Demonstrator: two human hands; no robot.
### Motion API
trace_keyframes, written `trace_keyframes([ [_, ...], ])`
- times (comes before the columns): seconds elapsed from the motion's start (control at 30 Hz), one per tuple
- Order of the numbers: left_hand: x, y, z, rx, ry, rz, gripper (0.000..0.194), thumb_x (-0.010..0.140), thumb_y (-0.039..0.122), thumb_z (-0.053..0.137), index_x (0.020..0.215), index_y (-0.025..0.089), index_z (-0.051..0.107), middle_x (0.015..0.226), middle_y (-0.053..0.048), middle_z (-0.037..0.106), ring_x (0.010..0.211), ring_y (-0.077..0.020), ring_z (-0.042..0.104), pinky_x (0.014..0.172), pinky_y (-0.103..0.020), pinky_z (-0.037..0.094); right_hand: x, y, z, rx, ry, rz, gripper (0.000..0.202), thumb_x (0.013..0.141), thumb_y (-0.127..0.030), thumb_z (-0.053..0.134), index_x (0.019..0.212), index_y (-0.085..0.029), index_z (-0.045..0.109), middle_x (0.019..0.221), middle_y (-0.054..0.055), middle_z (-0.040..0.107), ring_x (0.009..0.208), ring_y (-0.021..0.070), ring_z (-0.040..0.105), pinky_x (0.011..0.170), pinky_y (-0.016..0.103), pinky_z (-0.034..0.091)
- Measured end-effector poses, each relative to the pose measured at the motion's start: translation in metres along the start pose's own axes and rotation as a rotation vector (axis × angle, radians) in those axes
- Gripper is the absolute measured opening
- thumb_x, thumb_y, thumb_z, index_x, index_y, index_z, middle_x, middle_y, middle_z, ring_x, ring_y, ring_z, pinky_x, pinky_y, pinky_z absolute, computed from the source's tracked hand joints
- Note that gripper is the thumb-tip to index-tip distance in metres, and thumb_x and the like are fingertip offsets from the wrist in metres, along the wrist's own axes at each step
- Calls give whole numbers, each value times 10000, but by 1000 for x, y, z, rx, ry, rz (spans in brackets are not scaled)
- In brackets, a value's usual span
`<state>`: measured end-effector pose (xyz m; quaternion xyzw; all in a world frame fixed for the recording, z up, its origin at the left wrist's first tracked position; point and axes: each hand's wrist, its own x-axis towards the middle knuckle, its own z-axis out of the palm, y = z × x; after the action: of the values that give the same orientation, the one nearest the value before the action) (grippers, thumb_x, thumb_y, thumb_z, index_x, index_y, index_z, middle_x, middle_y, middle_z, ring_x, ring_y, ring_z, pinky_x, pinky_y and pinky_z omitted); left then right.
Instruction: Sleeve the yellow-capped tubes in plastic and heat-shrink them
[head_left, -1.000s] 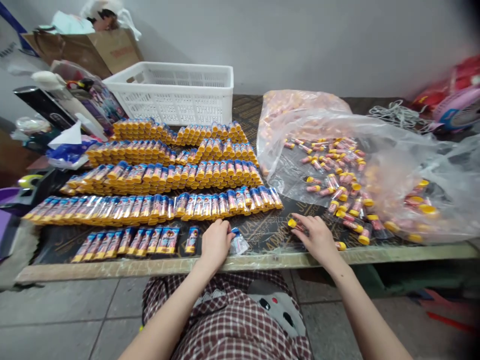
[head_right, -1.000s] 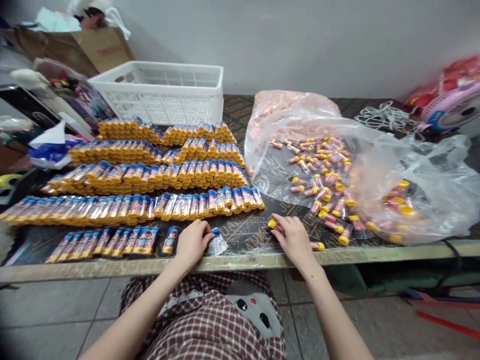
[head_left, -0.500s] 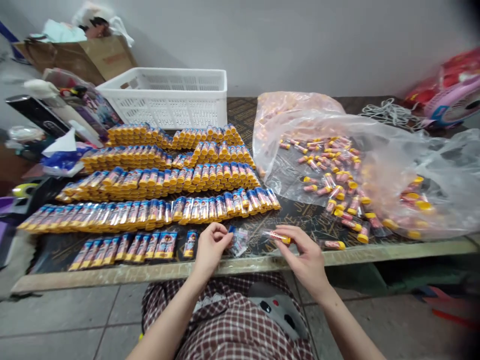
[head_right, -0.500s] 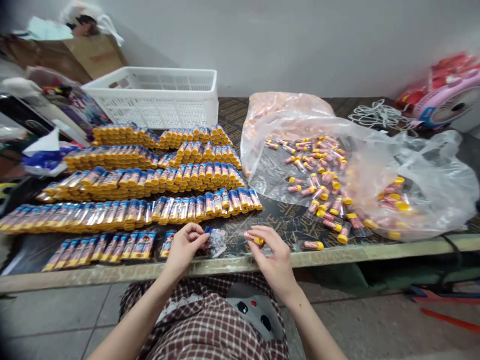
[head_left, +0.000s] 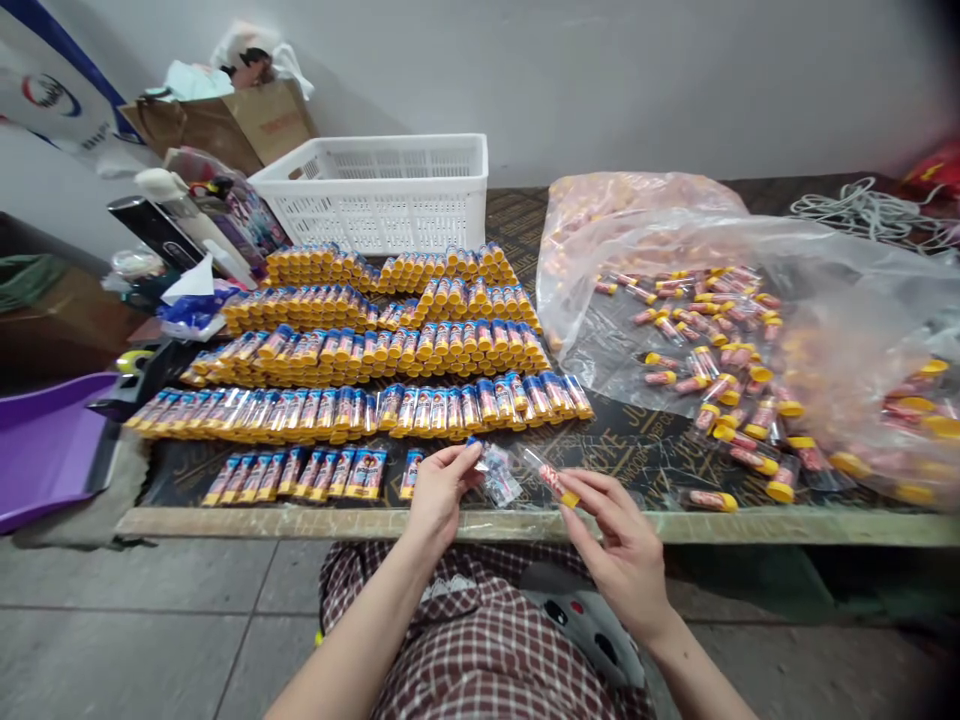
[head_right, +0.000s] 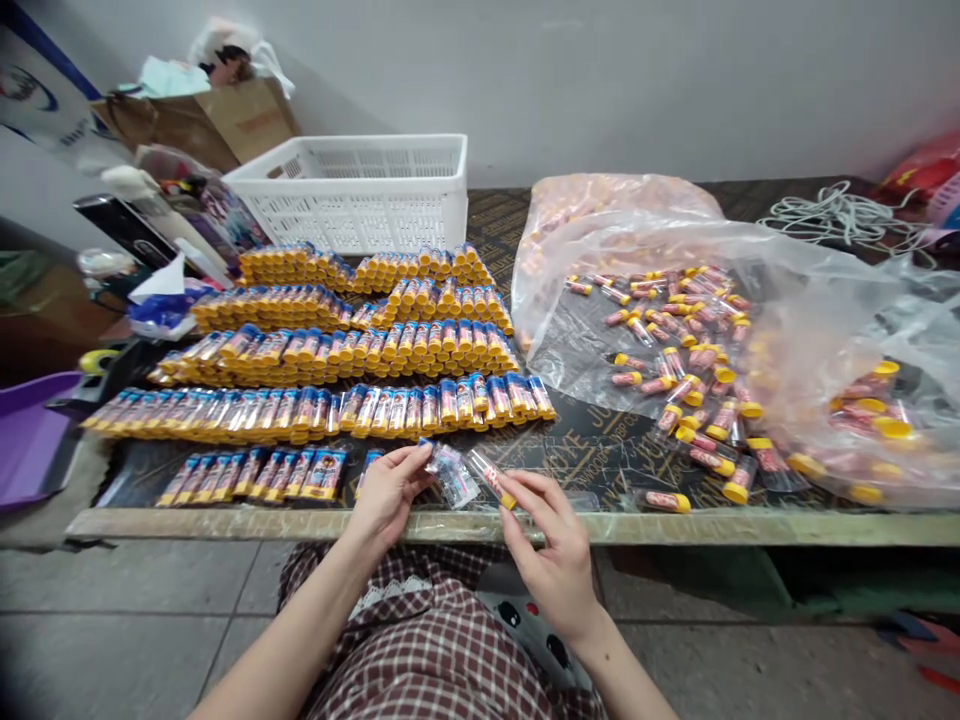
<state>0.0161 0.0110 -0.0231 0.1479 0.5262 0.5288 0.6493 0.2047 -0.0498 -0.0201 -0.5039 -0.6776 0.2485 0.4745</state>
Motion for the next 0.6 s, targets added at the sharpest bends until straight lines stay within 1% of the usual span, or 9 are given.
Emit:
trace_keyframes([
  [0.17,1,1,-3,-27,37,14,319,454,340,841,586,117,653,506,32,597,481,-60,536,529,-190,453,0,-1,5,-6,3,-44,407,841,-89,535,1191,-288,587,1131,69,572,1041,212,559,907,378,458],
  [0.3,2,-1,-3,-21,43,19,331,459,351,837,596,115,651,515,27,597,499,-68,547,527,-189,452,0,-2,9,-22,-16,-71,417,839,-81,529,1203,-277,585,1127,76,573,1038,212,564,900,369,467],
  [0.4,1,-5,-2,18,31,57,322,505,357,819,624,107,654,555,22,600,524,-66,545,535,-188,460,0,-3,12,5,-71,-89,430,839,-80,519,1217,-277,576,1126,74,569,1030,203,568,894,347,476],
  [0.5,-4,-7,1,19,-24,85,305,566,359,789,678,114,647,627,15,617,564,-67,552,554,-191,477,-1,-3,14,53,-166,-94,438,856,-80,477,1240,-274,556,1149,79,552,1046,202,559,891,338,479],
  [0.6,-10,-5,3,-5,-130,42,292,589,318,784,756,139,624,668,17,637,593,-76,578,582,-200,491,-1,0,17,67,-192,-101,468,860,-52,435,1237,-305,547,1118,64,551,1025,187,559,869,327,486],
])
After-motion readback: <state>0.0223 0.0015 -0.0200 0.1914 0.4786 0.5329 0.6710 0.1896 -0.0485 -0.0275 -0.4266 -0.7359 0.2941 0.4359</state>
